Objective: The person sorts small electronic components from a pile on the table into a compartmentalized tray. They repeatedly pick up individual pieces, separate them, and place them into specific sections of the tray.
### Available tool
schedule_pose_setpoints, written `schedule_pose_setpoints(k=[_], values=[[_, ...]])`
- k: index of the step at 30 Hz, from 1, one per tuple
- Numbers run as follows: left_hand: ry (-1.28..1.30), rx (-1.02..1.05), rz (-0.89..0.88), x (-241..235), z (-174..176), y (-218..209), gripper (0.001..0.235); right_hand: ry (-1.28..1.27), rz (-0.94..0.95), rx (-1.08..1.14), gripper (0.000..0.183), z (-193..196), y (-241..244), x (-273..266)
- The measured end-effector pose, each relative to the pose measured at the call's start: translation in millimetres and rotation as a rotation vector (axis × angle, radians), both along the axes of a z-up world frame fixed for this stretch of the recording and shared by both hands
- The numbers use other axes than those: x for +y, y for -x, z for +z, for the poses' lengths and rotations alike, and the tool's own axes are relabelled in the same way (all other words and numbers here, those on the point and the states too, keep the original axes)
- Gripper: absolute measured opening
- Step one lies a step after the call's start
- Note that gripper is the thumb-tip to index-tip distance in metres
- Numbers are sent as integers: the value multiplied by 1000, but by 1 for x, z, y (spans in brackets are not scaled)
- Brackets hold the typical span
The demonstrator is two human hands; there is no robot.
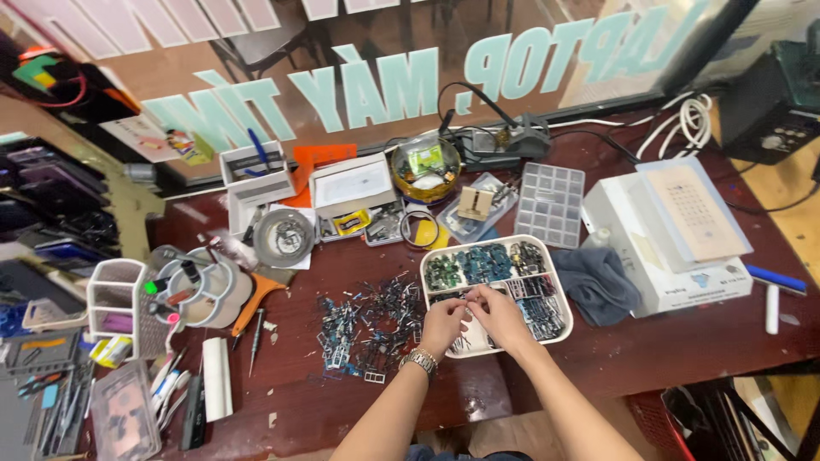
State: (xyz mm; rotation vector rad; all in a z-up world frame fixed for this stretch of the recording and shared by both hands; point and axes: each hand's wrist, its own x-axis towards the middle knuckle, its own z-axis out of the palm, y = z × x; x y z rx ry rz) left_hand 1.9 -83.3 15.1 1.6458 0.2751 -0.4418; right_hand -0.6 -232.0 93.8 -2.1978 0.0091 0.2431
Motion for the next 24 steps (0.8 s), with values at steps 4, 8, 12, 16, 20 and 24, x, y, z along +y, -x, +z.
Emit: schedule_pose_setpoints(k=[4,8,12,16,20,24], values=[[-28,-5,85,47,8,6,28,-20,75,19,19,1,-9,39],[-145,-31,165,87,18,16,26,-5,143,87,19,1,-12,74],[-300,-103,253,123,20,29,22,-30,227,18,19,-7,-11,106],[-437,-253,330,180,19,40,18,-20,247,112,19,-18,-12,137],[-659,-110,314,235,24,55,14,-35,305,107,19,-29,-12,165],[-785,-9,204,253,31,67,26,11,347,145,20,-38,-9,193]])
